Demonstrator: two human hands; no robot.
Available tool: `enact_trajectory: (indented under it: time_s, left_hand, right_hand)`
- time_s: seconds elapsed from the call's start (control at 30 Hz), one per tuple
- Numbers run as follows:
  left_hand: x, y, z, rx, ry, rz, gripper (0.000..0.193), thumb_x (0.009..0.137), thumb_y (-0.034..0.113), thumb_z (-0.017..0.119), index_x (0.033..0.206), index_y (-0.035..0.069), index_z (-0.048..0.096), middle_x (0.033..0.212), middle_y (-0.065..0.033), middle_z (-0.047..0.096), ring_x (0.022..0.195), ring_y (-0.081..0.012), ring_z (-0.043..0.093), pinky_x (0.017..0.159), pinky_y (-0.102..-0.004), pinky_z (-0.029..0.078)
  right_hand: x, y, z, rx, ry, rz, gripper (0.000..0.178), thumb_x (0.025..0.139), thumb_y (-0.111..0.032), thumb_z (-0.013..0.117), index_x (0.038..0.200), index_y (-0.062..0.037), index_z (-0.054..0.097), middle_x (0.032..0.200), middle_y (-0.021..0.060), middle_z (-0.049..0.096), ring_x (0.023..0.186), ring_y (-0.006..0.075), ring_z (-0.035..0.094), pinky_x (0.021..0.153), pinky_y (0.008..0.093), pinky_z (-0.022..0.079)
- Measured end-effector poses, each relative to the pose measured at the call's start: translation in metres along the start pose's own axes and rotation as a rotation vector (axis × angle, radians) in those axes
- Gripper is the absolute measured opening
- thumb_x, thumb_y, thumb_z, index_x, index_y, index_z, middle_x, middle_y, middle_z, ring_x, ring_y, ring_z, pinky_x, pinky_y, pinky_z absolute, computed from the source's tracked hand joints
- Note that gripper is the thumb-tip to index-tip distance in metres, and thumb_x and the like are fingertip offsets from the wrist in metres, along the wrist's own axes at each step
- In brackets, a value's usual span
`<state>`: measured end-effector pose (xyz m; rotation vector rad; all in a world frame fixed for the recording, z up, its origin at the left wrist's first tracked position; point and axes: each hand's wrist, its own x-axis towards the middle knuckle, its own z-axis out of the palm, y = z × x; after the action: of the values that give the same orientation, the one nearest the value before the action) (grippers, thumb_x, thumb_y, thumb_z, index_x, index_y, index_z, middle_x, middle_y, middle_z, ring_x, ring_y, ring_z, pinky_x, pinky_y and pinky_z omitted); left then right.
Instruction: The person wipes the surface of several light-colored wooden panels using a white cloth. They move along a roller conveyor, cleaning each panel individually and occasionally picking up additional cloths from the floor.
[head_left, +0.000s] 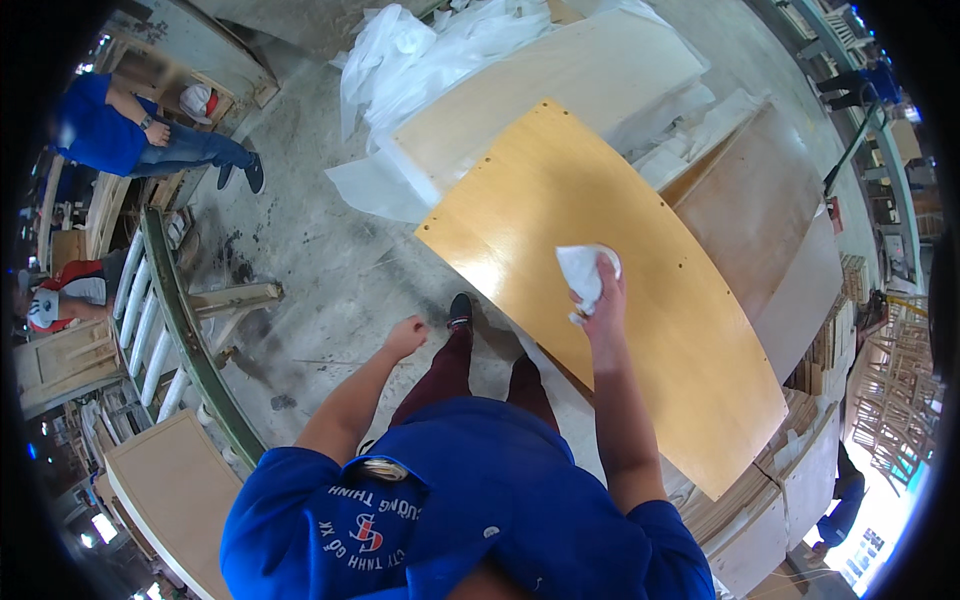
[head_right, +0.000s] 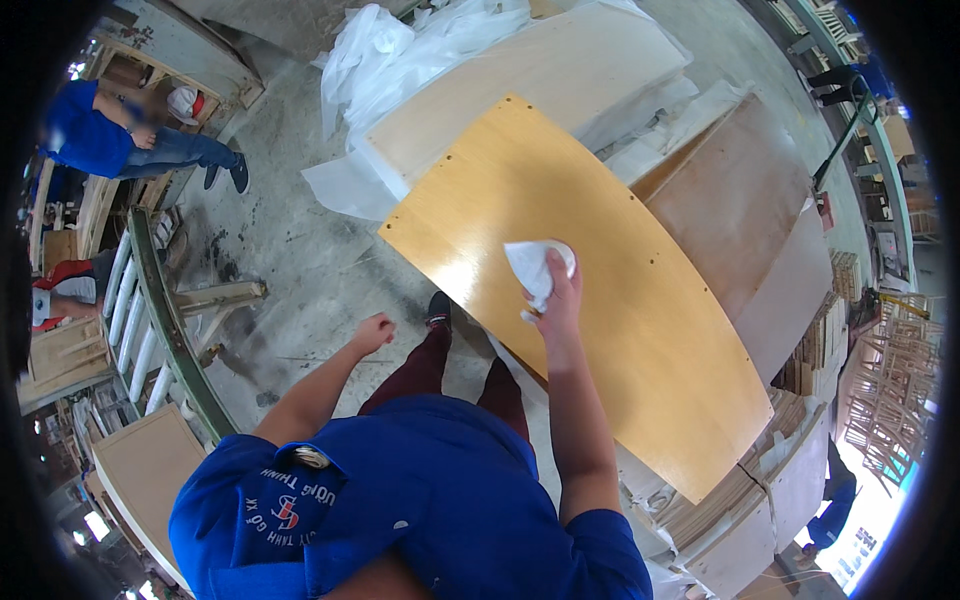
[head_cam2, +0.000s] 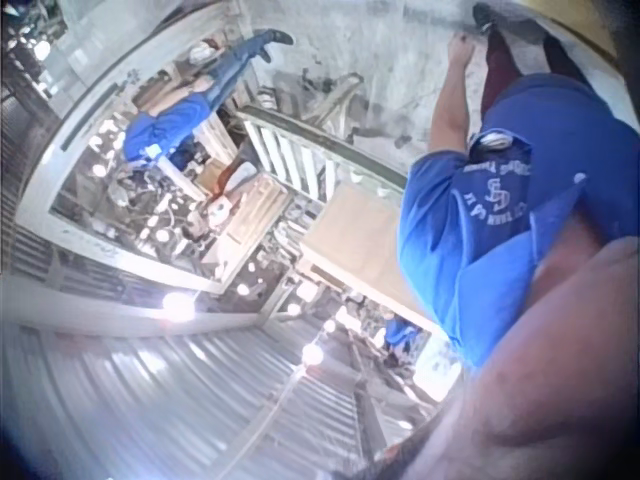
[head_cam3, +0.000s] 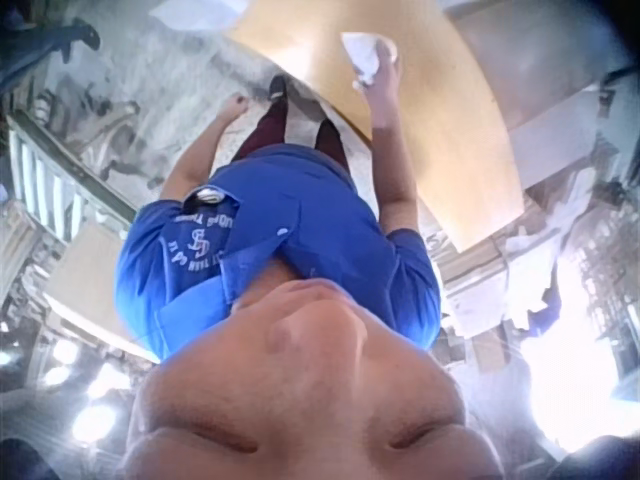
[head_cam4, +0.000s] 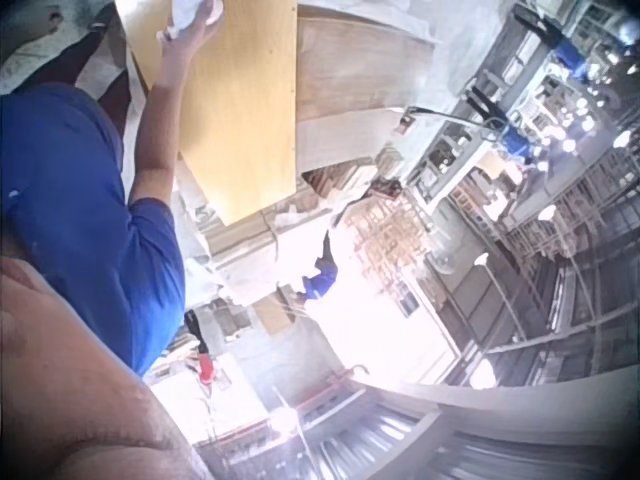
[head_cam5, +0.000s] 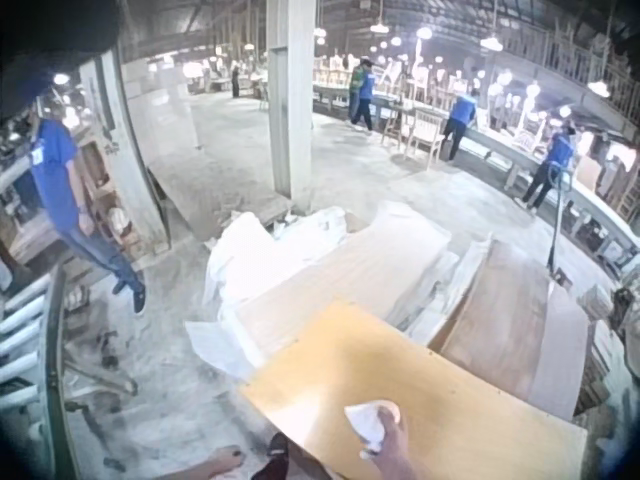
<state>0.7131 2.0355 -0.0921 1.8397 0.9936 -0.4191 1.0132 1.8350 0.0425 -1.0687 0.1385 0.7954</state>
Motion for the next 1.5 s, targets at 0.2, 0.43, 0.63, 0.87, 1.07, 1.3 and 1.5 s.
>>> enact_trajectory:
  time_s: [0.2,0.43,0.63,0.87,1.07,1.3,1.5]
  left_hand:
    - [-0.042,-0.095,-0.086,0.418,0.105,-0.183,0.034,0.083,0.034,0.052,0.083,0.002,0.061,0.085,-0.022,0.064,0.082,-0.0339,0.063,0.076,-0.0428,0.048]
    - [-0.048,-0.137,-0.103,-0.02,0.208,-0.366,0.036,0.082,0.037,0.055,0.082,0.001,0.06,0.078,-0.0168,0.066,0.077,-0.0314,0.064,0.072,-0.0394,0.049]
    - [-0.037,-0.132,-0.062,-0.204,0.102,-0.27,0.035,0.084,0.037,0.055,0.08,0.003,0.059,0.07,-0.0102,0.065,0.068,-0.0237,0.064,0.066,-0.0355,0.049]
    - [-0.03,-0.127,-0.056,-0.277,0.07,-0.236,0.031,0.086,0.033,0.056,0.084,0.002,0.058,0.071,-0.0107,0.064,0.066,-0.0227,0.063,0.065,-0.0352,0.049]
    - [-0.032,-0.139,-0.072,-0.253,0.112,-0.34,0.032,0.085,0.032,0.055,0.084,0.001,0.058,0.07,-0.0115,0.064,0.064,-0.0225,0.063,0.063,-0.0348,0.05]
    - [-0.033,-0.139,-0.076,-0.209,0.085,-0.332,0.033,0.084,0.032,0.056,0.085,-0.001,0.058,0.073,-0.0108,0.065,0.063,-0.0189,0.064,0.059,-0.0312,0.051]
    - [-0.024,-0.125,-0.072,-0.284,0.087,-0.293,0.031,0.084,0.032,0.055,0.082,0.001,0.058,0.069,-0.0104,0.063,0.061,-0.0201,0.062,0.06,-0.0328,0.049]
  right_hand:
    - [0.048,0.057,0.097,-0.248,0.016,-0.155,0.03,0.08,-0.011,0.07,0.104,-0.002,0.055,0.088,0.0045,0.061,0.077,0.011,0.058,0.067,0.0258,0.049]
    - [0.071,0.117,0.143,-0.675,-0.069,-0.269,0.032,0.076,-0.013,0.074,0.102,-0.0018,0.058,0.088,0.0044,0.062,0.08,0.0114,0.059,0.071,0.0261,0.049]
    - [0.077,0.131,0.151,-1.006,-0.066,-0.409,0.037,0.073,-0.019,0.078,0.1,-0.0028,0.059,0.088,0.0073,0.063,0.08,0.0147,0.061,0.072,0.0282,0.049]
    - [0.08,0.132,0.158,-1.159,-0.118,-0.478,0.033,0.073,-0.021,0.077,0.096,-0.0043,0.06,0.089,0.0096,0.063,0.082,0.0206,0.062,0.072,0.0322,0.049]
    - [0.084,0.134,0.158,-1.175,-0.156,-0.47,0.033,0.072,-0.02,0.077,0.096,-0.0052,0.06,0.091,0.0119,0.06,0.082,0.0263,0.061,0.071,0.0357,0.049]
    - [0.106,0.133,0.145,-1.048,-0.029,-0.49,0.032,0.074,-0.017,0.076,0.096,-0.0013,0.059,0.09,0.0121,0.06,0.082,0.0243,0.06,0.072,0.0332,0.049]
    - [0.136,0.108,0.134,-0.926,0.099,-0.497,0.029,0.077,-0.017,0.075,0.095,-0.0007,0.059,0.089,0.01,0.059,0.083,0.0211,0.059,0.072,0.0312,0.048]
